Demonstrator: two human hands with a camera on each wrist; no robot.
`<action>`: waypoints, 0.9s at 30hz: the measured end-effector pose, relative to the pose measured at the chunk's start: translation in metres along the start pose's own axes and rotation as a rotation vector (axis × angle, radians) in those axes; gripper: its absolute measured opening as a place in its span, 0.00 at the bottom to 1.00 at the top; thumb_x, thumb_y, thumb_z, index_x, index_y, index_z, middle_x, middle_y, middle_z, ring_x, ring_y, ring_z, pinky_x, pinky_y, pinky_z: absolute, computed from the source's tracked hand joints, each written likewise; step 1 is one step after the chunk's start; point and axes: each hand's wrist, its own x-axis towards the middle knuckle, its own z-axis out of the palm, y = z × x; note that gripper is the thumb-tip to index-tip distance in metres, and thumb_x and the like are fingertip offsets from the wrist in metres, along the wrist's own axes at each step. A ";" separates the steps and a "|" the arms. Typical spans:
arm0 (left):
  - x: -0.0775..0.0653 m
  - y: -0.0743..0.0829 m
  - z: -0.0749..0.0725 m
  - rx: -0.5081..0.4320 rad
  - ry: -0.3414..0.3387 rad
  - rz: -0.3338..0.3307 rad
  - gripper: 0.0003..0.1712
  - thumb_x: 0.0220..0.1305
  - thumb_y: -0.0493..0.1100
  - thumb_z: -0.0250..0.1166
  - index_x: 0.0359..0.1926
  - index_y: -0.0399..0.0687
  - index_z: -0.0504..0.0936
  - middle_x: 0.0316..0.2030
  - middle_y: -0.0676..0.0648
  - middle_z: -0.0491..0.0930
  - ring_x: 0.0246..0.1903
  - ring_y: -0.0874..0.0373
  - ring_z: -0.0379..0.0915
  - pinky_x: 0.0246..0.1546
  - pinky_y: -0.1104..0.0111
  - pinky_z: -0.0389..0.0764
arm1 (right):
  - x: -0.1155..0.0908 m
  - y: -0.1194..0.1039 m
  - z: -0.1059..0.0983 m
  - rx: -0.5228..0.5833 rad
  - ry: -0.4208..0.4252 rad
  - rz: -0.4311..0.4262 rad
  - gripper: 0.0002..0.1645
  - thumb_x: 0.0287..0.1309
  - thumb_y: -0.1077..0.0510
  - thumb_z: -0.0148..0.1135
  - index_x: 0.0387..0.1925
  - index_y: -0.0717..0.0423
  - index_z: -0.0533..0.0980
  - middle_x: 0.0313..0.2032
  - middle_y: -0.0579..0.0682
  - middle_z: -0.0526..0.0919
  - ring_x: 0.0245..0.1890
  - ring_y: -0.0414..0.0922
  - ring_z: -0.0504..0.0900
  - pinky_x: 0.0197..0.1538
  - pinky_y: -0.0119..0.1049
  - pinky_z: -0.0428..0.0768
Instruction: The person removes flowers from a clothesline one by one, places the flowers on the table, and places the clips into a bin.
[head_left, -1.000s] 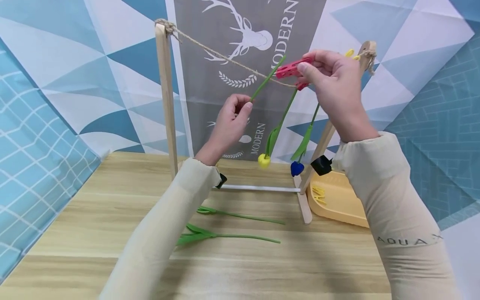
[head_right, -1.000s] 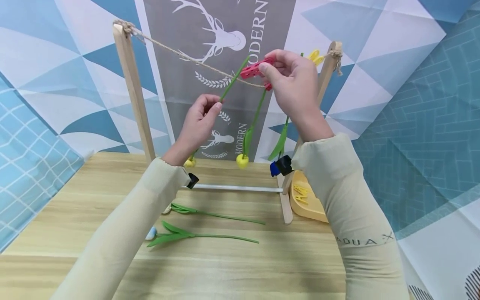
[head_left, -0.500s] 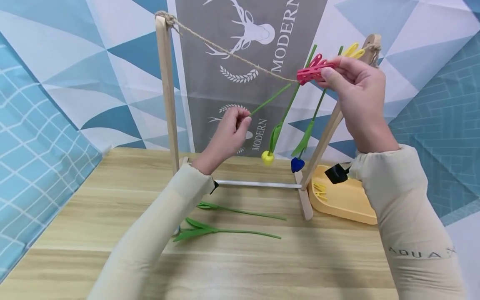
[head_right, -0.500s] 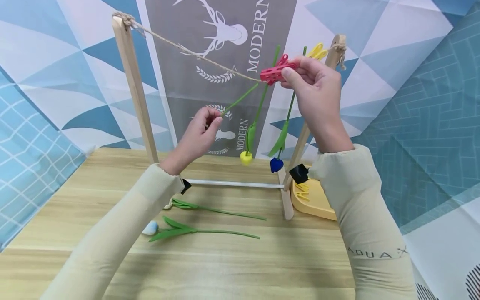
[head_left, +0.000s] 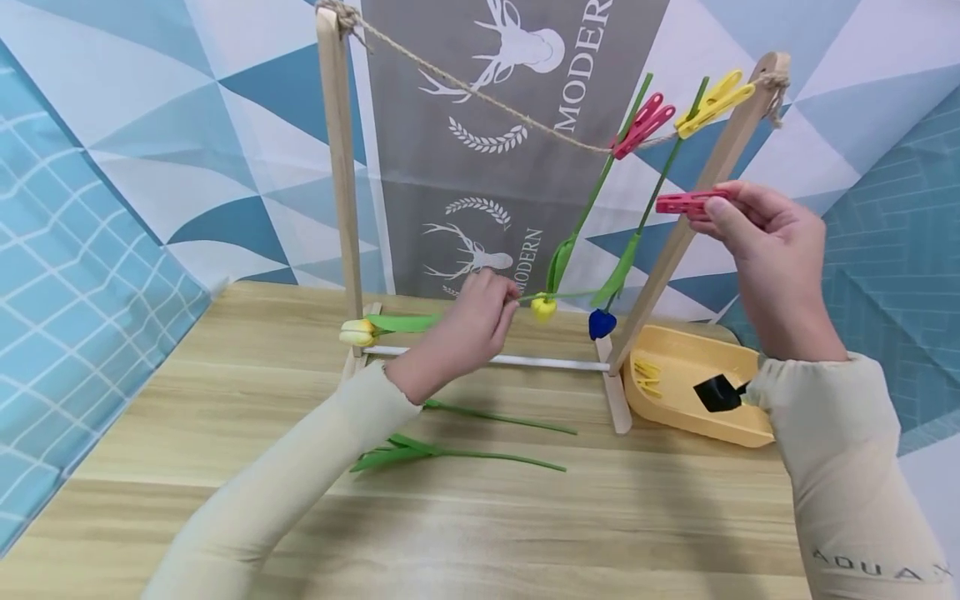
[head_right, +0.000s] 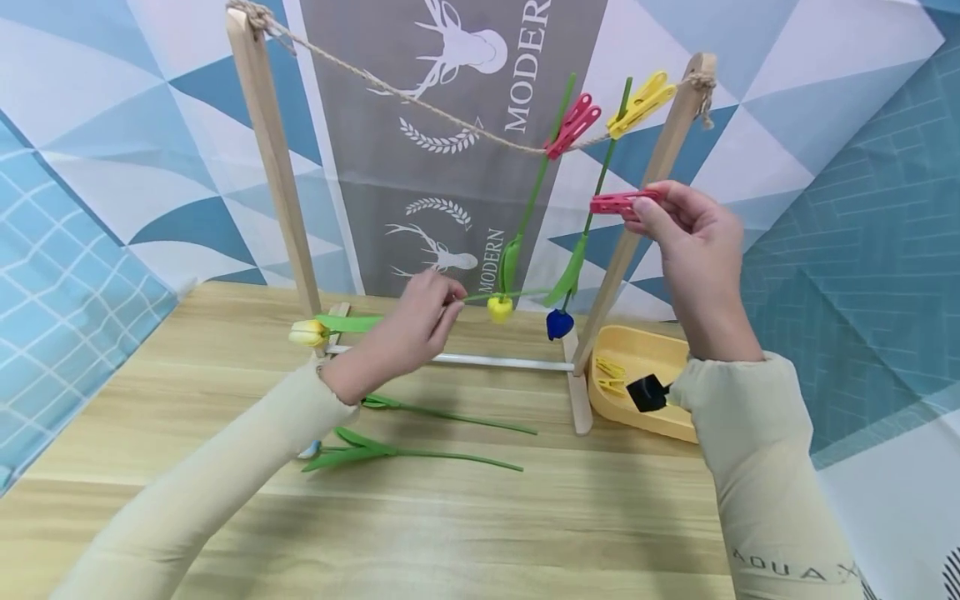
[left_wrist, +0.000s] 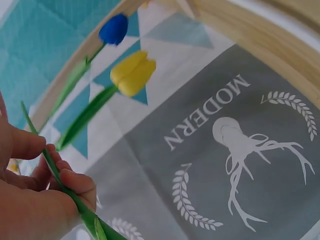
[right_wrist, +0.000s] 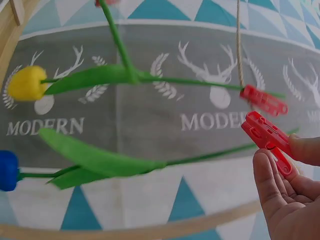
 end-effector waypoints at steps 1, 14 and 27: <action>-0.004 0.001 0.002 0.034 -0.017 0.011 0.10 0.68 0.36 0.48 0.44 0.34 0.73 0.37 0.41 0.72 0.39 0.48 0.65 0.46 0.60 0.67 | -0.001 0.003 -0.004 0.008 0.003 0.007 0.28 0.47 0.55 0.70 0.49 0.65 0.76 0.40 0.51 0.83 0.37 0.43 0.83 0.44 0.22 0.78; -0.046 0.011 0.019 0.449 -0.076 0.204 0.11 0.53 0.28 0.53 0.38 0.40 0.73 0.32 0.45 0.70 0.31 0.52 0.63 0.30 0.66 0.66 | -0.013 0.038 -0.038 0.049 0.049 0.130 0.25 0.48 0.56 0.69 0.49 0.63 0.77 0.42 0.49 0.80 0.37 0.40 0.84 0.44 0.21 0.77; -0.089 0.019 0.031 0.540 -0.136 0.157 0.08 0.55 0.29 0.54 0.35 0.43 0.72 0.29 0.48 0.66 0.28 0.56 0.58 0.25 0.70 0.61 | -0.029 0.086 -0.078 -0.160 0.083 0.341 0.30 0.48 0.45 0.67 0.52 0.53 0.75 0.44 0.41 0.79 0.40 0.32 0.82 0.63 0.24 0.65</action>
